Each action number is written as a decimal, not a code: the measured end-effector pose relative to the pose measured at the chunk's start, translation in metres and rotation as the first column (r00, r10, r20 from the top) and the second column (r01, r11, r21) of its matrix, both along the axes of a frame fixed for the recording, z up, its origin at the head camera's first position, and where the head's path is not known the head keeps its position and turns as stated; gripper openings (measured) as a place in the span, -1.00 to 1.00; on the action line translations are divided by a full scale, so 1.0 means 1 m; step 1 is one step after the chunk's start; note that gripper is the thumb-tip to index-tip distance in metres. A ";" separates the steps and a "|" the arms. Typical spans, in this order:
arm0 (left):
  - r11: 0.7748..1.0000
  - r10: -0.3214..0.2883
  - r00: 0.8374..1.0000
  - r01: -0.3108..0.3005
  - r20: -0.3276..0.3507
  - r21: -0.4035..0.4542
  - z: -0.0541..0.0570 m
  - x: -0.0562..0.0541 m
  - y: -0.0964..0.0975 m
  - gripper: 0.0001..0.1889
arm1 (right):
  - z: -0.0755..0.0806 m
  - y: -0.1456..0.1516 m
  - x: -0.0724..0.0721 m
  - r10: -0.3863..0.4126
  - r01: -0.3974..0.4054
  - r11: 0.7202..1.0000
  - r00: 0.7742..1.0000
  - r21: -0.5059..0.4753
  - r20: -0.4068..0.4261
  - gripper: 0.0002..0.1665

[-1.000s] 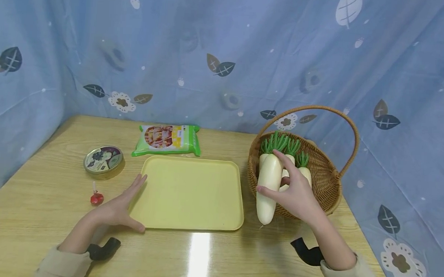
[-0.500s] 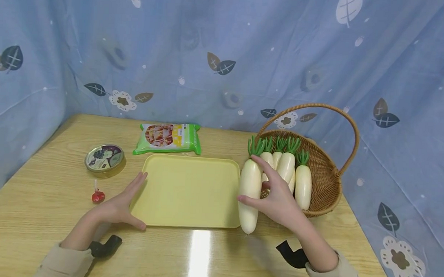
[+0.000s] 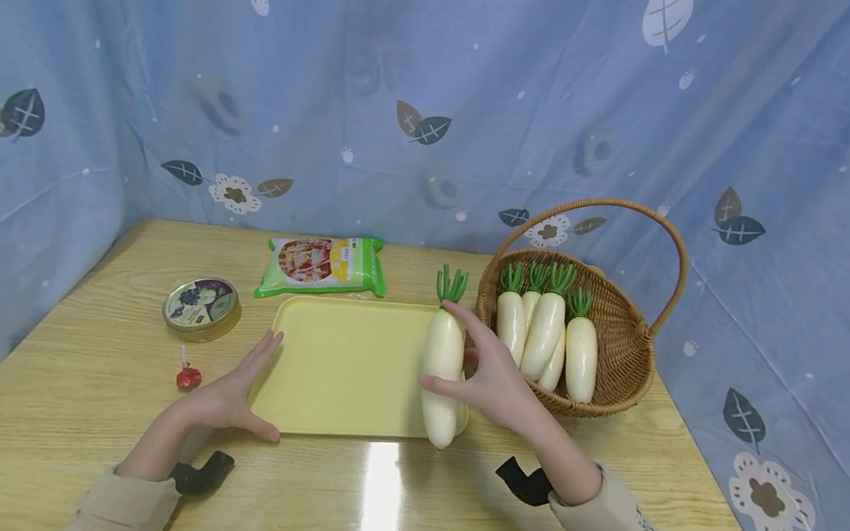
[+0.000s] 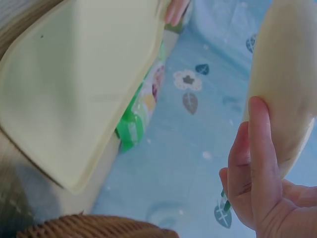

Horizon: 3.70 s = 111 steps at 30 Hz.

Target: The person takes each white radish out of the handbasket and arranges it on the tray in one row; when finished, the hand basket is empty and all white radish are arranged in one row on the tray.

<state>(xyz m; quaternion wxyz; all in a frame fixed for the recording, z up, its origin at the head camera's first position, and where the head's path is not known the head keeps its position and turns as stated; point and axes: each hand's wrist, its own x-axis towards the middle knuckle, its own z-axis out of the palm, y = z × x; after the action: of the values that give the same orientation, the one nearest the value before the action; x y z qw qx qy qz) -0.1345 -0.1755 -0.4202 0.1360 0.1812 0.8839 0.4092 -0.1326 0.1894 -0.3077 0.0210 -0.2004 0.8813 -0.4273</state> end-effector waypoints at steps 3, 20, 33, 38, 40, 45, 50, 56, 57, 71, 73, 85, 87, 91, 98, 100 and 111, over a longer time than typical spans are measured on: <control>1.000 0.002 1.000 -0.002 0.009 0.005 0.000 0.000 0.000 0.45 | -0.003 -0.005 -0.002 0.009 -0.008 1.000 1.000 -0.023 0.028 0.05; 1.000 0.008 1.000 -0.008 -0.005 -0.002 -0.001 -0.001 0.001 0.49 | -0.024 -0.024 -0.017 0.056 -0.042 0.993 0.990 -0.106 0.128 0.07; 1.000 0.021 1.000 -0.021 0.013 -0.008 0.001 0.000 0.001 0.49 | -0.034 -0.037 -0.026 0.079 -0.062 0.992 0.984 -0.107 0.163 0.05; 1.000 0.018 1.000 -0.018 0.010 -0.015 0.001 0.000 0.001 0.49 | -0.039 -0.044 -0.031 0.121 -0.102 0.988 0.978 -0.114 0.171 0.05; 1.000 0.018 1.000 -0.018 0.010 -0.012 0.001 0.000 0.001 0.49 | -0.041 -0.047 -0.033 0.138 -0.117 0.986 0.974 -0.122 0.178 0.04; 1.000 0.020 1.000 -0.020 0.008 -0.010 0.000 -0.001 0.000 0.49 | -0.034 -0.060 -0.031 0.155 -0.127 0.983 0.963 -0.136 0.220 0.02; 1.000 0.024 1.000 -0.024 -0.003 -0.008 -0.002 -0.001 -0.002 0.50 | -0.038 -0.072 -0.036 0.158 -0.127 0.982 0.957 -0.140 0.243 0.05; 1.000 0.023 1.000 -0.023 0.006 -0.005 -0.002 -0.002 0.000 0.50 | -0.052 -0.078 -0.045 0.177 -0.146 0.980 0.947 -0.132 0.269 0.06; 1.000 0.023 1.000 -0.023 0.010 -0.003 -0.002 -0.002 0.000 0.50 | -0.053 -0.079 -0.045 0.177 -0.145 0.981 0.944 -0.131 0.277 0.05; 1.000 0.021 1.000 -0.021 0.020 0.008 -0.001 -0.001 0.001 0.50 | -0.070 -0.110 -0.047 0.182 -0.163 0.982 0.946 -0.090 0.270 0.07; 1.000 0.022 1.000 -0.022 0.019 0.009 -0.001 -0.001 0.001 0.50 | -0.071 -0.114 -0.048 0.183 -0.166 0.983 0.945 -0.083 0.273 0.08; 1.000 0.013 1.000 -0.013 0.008 0.016 0.000 -0.001 0.001 0.50 | -0.071 -0.137 -0.050 0.187 -0.187 0.982 0.942 -0.028 0.279 0.07; 1.000 0.012 1.000 -0.012 0.009 0.016 0.000 -0.002 0.001 0.50 | -0.072 -0.141 -0.051 0.185 -0.190 0.982 0.945 -0.011 0.270 0.08; 1.000 0.011 1.000 -0.011 0.007 0.015 0.000 -0.002 0.001 0.50 | -0.074 -0.147 -0.054 0.175 -0.187 0.982 0.954 0.026 0.242 0.08; 1.000 0.012 1.000 -0.012 0.002 0.002 0.000 -0.001 0.002 0.50 | -0.080 -0.156 -0.057 0.158 -0.168 0.986 0.947 0.013 0.279 0.10; 1.000 0.009 1.000 -0.009 0.000 0.005 0.001 -0.001 0.002 0.50 | -0.080 -0.159 -0.058 0.148 -0.157 0.988 0.945 0.008 0.291 0.11; 1.000 0.018 1.000 -0.018 0.015 0.005 0.000 -0.002 0.001 0.51 | -0.087 -0.175 -0.063 0.118 -0.143 0.987 0.955 0.073 0.272 0.13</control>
<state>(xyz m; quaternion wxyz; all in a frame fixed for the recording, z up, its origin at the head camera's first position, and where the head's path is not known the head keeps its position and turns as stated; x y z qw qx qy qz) -0.1364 -0.1749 -0.4205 0.1386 0.1706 0.8833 0.4142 -0.1956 0.0139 -0.3944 0.1770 -0.1974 0.8741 -0.4071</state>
